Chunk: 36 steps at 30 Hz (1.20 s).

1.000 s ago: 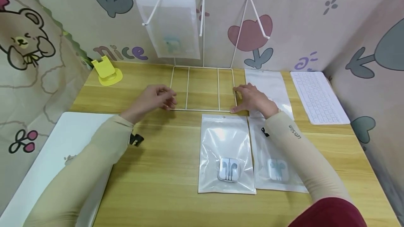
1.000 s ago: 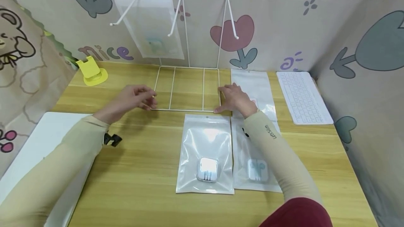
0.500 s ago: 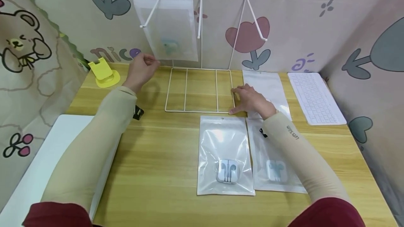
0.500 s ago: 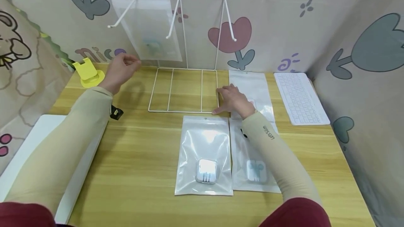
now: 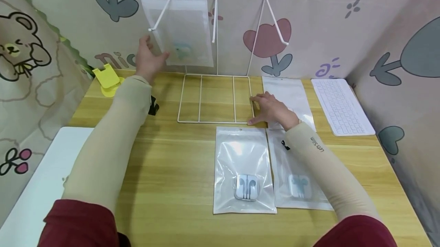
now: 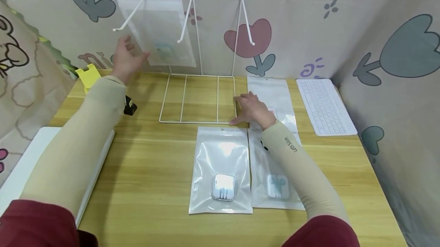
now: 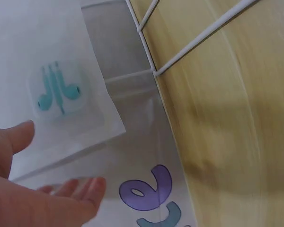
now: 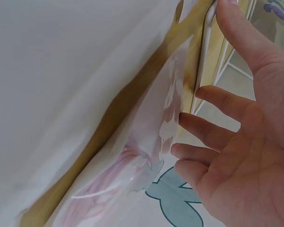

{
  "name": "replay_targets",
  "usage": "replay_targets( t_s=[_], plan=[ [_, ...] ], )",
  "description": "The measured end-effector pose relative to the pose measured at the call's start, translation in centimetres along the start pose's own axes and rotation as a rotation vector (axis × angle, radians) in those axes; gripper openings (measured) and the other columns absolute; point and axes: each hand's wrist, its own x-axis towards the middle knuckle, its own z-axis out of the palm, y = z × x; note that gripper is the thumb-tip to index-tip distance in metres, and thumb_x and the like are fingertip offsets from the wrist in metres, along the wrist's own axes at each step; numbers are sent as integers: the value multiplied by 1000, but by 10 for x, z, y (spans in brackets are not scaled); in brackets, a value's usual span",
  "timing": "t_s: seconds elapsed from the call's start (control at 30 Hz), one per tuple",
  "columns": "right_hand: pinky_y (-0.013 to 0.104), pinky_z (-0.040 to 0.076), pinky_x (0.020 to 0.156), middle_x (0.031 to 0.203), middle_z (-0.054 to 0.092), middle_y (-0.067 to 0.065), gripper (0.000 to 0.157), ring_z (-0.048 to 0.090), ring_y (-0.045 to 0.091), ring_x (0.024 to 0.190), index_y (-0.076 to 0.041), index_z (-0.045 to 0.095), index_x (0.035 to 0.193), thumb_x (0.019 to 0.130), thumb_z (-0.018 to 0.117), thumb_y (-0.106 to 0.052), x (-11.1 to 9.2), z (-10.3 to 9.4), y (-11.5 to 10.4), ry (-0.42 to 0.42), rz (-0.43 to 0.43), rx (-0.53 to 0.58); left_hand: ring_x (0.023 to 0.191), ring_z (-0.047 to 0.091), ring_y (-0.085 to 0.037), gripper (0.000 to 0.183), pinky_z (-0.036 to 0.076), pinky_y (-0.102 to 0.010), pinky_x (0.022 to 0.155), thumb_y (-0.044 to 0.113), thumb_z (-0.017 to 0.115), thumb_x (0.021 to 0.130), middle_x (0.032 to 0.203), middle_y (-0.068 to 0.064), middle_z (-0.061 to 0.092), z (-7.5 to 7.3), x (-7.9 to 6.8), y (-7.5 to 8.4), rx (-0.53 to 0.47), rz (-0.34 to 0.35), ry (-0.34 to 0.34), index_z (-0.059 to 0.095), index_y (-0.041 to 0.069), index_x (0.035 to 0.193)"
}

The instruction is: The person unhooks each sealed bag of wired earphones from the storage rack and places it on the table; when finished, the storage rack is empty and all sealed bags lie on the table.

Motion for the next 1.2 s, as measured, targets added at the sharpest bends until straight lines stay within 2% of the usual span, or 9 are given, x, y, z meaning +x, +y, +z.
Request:
replay_targets(
  t_s=[0.1, 0.23, 0.43, 0.57, 0.67, 0.8, 0.97, 1.2],
  plan=[
    [66, 23, 108, 158, 25, 20, 101, 9, 45, 145, -10, 37, 153, 73, 86, -48, 0, 0, 0, -1, 1, 1, 140, 30, -16, 70, 34, -34, 109, 31, 67, 95, 157, 2, 30, 0, 4, 3, -14, 15, 17, 29, 26, 153],
    [65, 22, 109, 158, 25, 20, 101, 9, 45, 145, -10, 37, 153, 73, 86, -48, -2, 0, 0, 1, 2, 8, 126, 45, -18, 52, 42, -31, 101, 31, 67, 95, 144, -2, 45, 1, 5, 7, 9, 41, 54, 44, 18, 140],
    [65, 20, 109, 158, 24, 20, 101, 5, 44, 146, -9, 38, 152, 72, 87, -48, -1, 0, -1, 6, 2, 2, 108, 58, -17, 29, 50, -31, 92, 29, 67, 95, 115, -1, 60, 3, 4, -2, -64, 109, 93, 60, 11, 117],
    [62, 17, 112, 157, 26, 21, 100, 3, 43, 147, -8, 40, 151, 72, 87, -48, 1, 1, -2, 14, -2, -13, 106, 59, -17, 31, 49, -30, 92, 28, 68, 95, 115, -4, 65, 0, 3, -8, -107, 173, 108, 67, 8, 119],
    [62, 16, 112, 156, 27, 22, 100, 4, 44, 146, -7, 41, 150, 72, 87, -48, 1, 1, -1, 21, -10, -20, 103, 61, -16, 30, 49, -29, 92, 26, 69, 94, 115, -5, 68, -2, 2, -9, -174, 190, 104, 70, 7, 117],
    [61, 15, 113, 156, 27, 23, 99, 4, 45, 146, -6, 42, 150, 72, 87, -48, 1, 2, -1, 23, -15, -19, 99, 62, -15, 30, 50, -29, 90, 27, 71, 92, 112, -5, 70, -3, -1, -10, -252, 173, 94, 72, 8, 115],
    [62, 15, 112, 157, 27, 22, 99, 3, 44, 146, -7, 41, 151, 72, 87, -48, 0, 3, 1, 19, -12, -13, 102, 64, -15, 32, 51, -27, 89, 27, 72, 89, 112, -4, 71, -3, -8, -11, -318, 148, 66, 73, 8, 115],
    [63, 16, 112, 156, 27, 23, 99, 4, 44, 146, -7, 41, 150, 72, 87, -48, -1, 2, 0, 26, -21, -11, 93, 63, -17, 30, 50, -25, 78, 26, 74, 87, 107, -5, 73, -10, -25, -17, -389, 189, 44, 74, 5, 108]
  ],
)
